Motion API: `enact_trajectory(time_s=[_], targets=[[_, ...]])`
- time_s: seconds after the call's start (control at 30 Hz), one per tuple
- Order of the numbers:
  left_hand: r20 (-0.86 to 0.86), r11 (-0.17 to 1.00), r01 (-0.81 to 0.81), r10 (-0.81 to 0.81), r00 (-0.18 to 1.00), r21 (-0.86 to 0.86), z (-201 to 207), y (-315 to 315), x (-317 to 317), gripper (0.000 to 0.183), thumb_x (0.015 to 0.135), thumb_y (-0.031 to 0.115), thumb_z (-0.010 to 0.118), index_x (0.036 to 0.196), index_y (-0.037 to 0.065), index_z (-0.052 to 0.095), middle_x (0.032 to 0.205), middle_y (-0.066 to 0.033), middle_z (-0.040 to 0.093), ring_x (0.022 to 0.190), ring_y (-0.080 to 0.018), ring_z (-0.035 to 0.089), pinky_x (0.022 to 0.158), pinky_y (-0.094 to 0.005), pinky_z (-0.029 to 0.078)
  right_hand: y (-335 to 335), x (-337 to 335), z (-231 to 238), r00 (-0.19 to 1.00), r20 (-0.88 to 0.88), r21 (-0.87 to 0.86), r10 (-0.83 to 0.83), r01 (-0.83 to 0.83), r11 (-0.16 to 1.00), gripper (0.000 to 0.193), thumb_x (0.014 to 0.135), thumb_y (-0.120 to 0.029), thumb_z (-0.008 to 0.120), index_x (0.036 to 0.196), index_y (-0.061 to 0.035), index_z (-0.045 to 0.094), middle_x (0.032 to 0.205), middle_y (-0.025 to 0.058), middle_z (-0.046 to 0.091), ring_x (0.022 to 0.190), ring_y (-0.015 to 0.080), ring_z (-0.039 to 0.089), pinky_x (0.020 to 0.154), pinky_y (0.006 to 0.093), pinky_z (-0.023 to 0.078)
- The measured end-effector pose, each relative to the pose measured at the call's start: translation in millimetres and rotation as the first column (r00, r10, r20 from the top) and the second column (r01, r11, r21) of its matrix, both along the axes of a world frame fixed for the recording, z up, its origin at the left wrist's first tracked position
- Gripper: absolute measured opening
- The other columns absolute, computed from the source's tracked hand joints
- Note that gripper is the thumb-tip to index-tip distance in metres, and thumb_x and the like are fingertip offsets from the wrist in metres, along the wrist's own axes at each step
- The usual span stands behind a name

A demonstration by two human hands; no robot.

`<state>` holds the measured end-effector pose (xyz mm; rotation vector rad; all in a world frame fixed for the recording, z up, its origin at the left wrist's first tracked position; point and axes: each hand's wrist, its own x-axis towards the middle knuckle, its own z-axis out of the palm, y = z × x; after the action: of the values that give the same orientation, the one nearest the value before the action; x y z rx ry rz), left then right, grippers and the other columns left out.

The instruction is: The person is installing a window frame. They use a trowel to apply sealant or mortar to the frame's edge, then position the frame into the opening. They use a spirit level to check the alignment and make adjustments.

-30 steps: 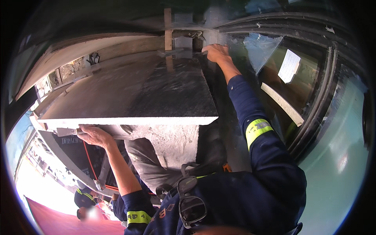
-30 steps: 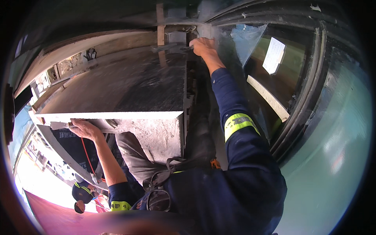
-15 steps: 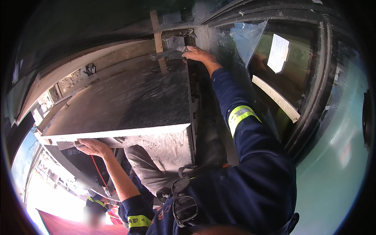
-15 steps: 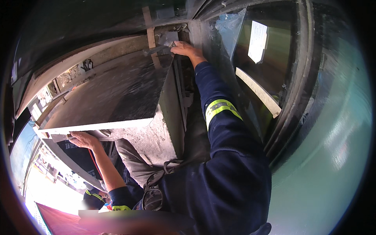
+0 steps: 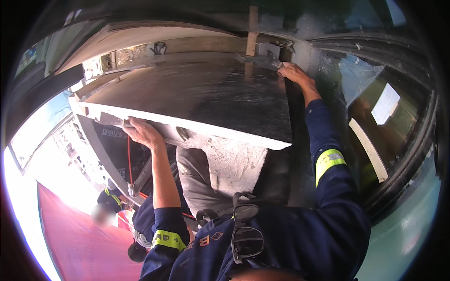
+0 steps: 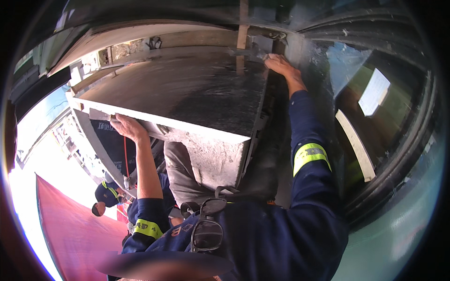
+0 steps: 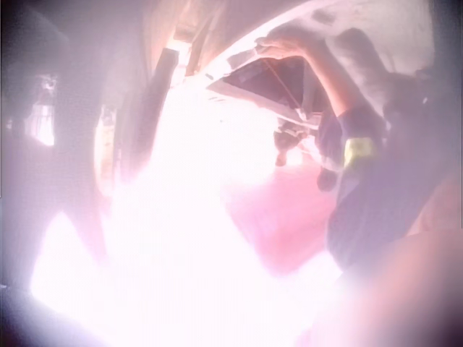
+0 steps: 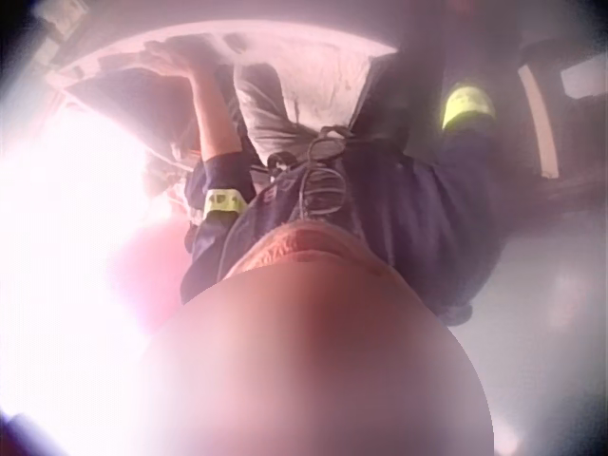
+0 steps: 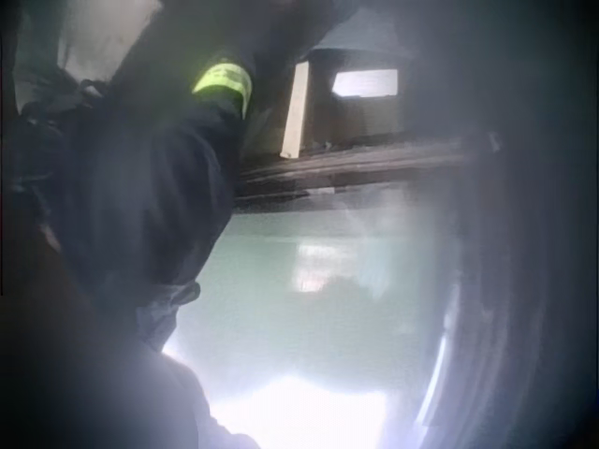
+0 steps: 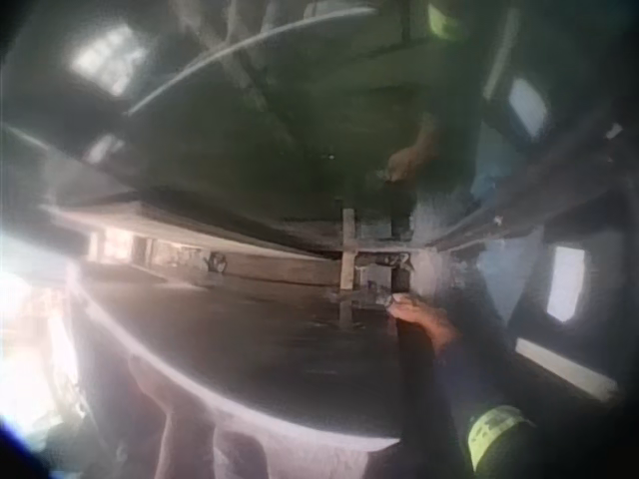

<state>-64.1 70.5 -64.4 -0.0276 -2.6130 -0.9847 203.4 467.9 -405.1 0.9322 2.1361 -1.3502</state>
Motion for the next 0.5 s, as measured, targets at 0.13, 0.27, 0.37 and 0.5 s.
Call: enact_trajectory(time_s=[0.13,0.27,0.37,0.5], targets=[[-0.017,0.998,-0.003,0.002,1.000,-0.070,4,5,0,0.037,0.113,0.037,0.053,0.118,0.000,0.057,0.089,-0.0068,0.056,0.082,-0.0184,0.054,0.075,-0.0388,0.048,10,-5,35,0.999,0.045,-0.079,0.020,-0.016,0.997,0.042,0.091,-0.041,0.064,0.112,-0.0057,0.070,0.117,0.0170,0.074,0.113,0.0363,0.067,0.094,0.0444,0.050],[-0.031,0.999,0.032,-0.032,0.999,-0.002,0,5,-1,0.036,0.111,0.033,0.053,0.114,-0.003,0.057,0.090,-0.0106,0.059,0.082,-0.0214,0.056,0.074,-0.0380,0.049,22,-5,57,0.999,0.002,-0.199,0.052,-0.050,0.979,0.045,0.089,-0.038,0.063,0.120,-0.0051,0.069,0.133,0.0181,0.070,0.125,0.0352,0.064,0.102,0.0439,0.049],[0.021,0.995,-0.064,0.066,0.998,-0.080,0,2,-1,0.036,0.113,0.032,0.052,0.113,-0.003,0.056,0.089,-0.0097,0.061,0.079,-0.0219,0.056,0.074,-0.0387,0.049,17,-11,52,0.981,0.178,-0.168,0.080,-0.050,0.985,0.048,0.090,-0.037,0.062,0.123,-0.0032,0.069,0.141,0.0180,0.066,0.134,0.0353,0.060,0.107,0.0434,0.046],[-0.057,0.996,0.011,-0.016,0.998,-0.092,-1,1,-2,0.038,0.115,0.034,0.051,0.116,-0.003,0.056,0.091,-0.0089,0.061,0.082,-0.0214,0.057,0.078,-0.0381,0.049,16,-14,33,0.995,0.095,-0.181,0.025,-0.007,0.983,0.044,0.086,-0.034,0.062,0.117,-0.0043,0.070,0.133,0.0186,0.069,0.128,0.0383,0.061,0.102,0.0465,0.049]])
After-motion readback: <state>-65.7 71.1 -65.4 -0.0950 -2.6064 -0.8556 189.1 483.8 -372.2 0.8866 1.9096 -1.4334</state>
